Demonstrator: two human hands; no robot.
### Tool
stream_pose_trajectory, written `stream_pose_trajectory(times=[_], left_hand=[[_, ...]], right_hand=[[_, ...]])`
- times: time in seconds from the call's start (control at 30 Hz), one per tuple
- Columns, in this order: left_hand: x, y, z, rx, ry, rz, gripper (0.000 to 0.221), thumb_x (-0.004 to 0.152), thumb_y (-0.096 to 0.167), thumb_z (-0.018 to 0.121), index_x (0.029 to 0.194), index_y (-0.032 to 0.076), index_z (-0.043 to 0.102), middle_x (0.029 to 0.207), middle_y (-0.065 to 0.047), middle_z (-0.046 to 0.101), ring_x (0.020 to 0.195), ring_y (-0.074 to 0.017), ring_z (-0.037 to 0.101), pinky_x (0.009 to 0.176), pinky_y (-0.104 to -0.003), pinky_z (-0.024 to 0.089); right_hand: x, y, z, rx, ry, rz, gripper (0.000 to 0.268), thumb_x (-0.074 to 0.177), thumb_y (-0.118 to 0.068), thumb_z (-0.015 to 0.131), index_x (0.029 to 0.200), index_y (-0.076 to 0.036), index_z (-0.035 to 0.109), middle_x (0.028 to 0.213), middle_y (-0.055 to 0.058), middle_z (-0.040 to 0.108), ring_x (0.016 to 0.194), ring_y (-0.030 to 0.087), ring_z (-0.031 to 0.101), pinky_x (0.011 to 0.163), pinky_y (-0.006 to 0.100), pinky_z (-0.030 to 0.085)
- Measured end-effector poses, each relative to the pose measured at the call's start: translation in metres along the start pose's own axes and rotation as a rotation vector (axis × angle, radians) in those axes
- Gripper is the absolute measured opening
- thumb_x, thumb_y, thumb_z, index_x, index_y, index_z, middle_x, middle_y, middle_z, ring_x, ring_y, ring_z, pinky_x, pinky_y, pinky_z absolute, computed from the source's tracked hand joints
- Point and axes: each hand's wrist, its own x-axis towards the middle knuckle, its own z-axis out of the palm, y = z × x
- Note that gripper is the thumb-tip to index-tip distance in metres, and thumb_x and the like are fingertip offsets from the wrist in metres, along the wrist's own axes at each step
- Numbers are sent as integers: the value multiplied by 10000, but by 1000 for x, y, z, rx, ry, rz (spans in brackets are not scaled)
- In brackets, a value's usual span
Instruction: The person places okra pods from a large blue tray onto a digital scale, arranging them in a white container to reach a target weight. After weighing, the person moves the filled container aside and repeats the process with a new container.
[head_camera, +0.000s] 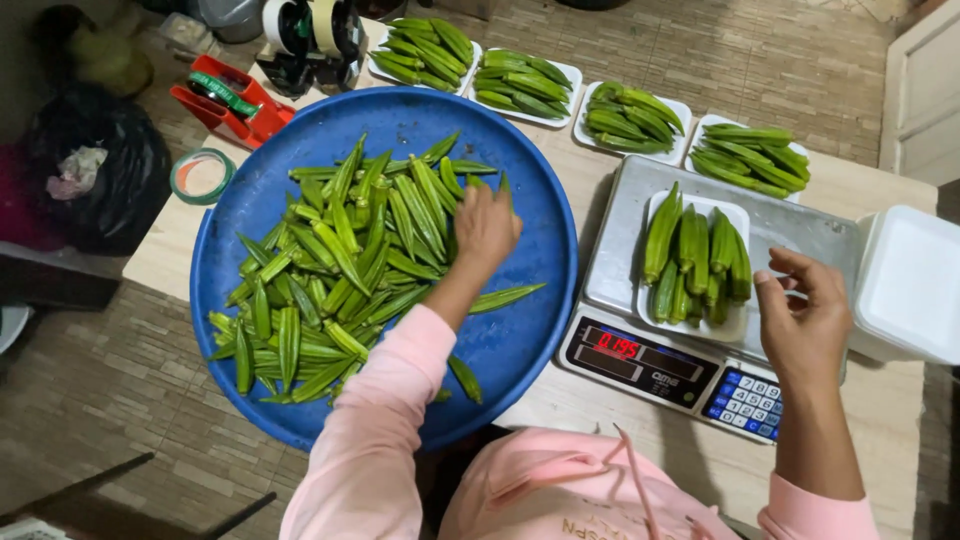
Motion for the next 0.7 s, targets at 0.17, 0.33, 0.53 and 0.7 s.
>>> stream_pose_trajectory(times=[0.17, 0.33, 0.53, 0.7], left_hand=[[54, -52, 67, 85, -125, -230, 300, 960, 212, 523, 1186, 151, 710, 1304, -308, 555, 941, -399, 703, 774, -497, 597], [54, -81, 87, 223, -53, -157, 231, 967, 102, 511, 1078, 131, 712, 1086, -180, 650, 818, -356, 735, 676, -463, 610], [52, -51, -20, 9, -8, -134, 167, 863, 169, 659, 989, 60, 655, 907, -175, 651, 810, -437, 739, 700, -575, 606], [28, 33, -145, -532, -106, 0, 181, 809, 321, 795, 853, 157, 733, 823, -152, 716, 861, -431, 723, 731, -526, 574]], right_hand=[[-2, 3, 4, 41, 10, -18, 229, 1082, -93, 646, 1305, -70, 689, 1204, 118, 591, 1019, 204, 573, 846, 338, 503], [-3, 5, -5, 75, 64, -22, 223, 1061, -98, 644, 1277, -80, 698, 1203, 86, 615, 979, 170, 576, 793, 287, 473], [-2, 19, -7, 142, 160, -31, 248, 1041, -8, 720, 1274, -93, 735, 1135, 110, 646, 1018, 240, 662, 867, 344, 560], [4, 10, -2, 286, 137, -25, 241, 1010, 5, 695, 1226, -95, 733, 1112, 71, 657, 955, 165, 659, 840, 295, 573]])
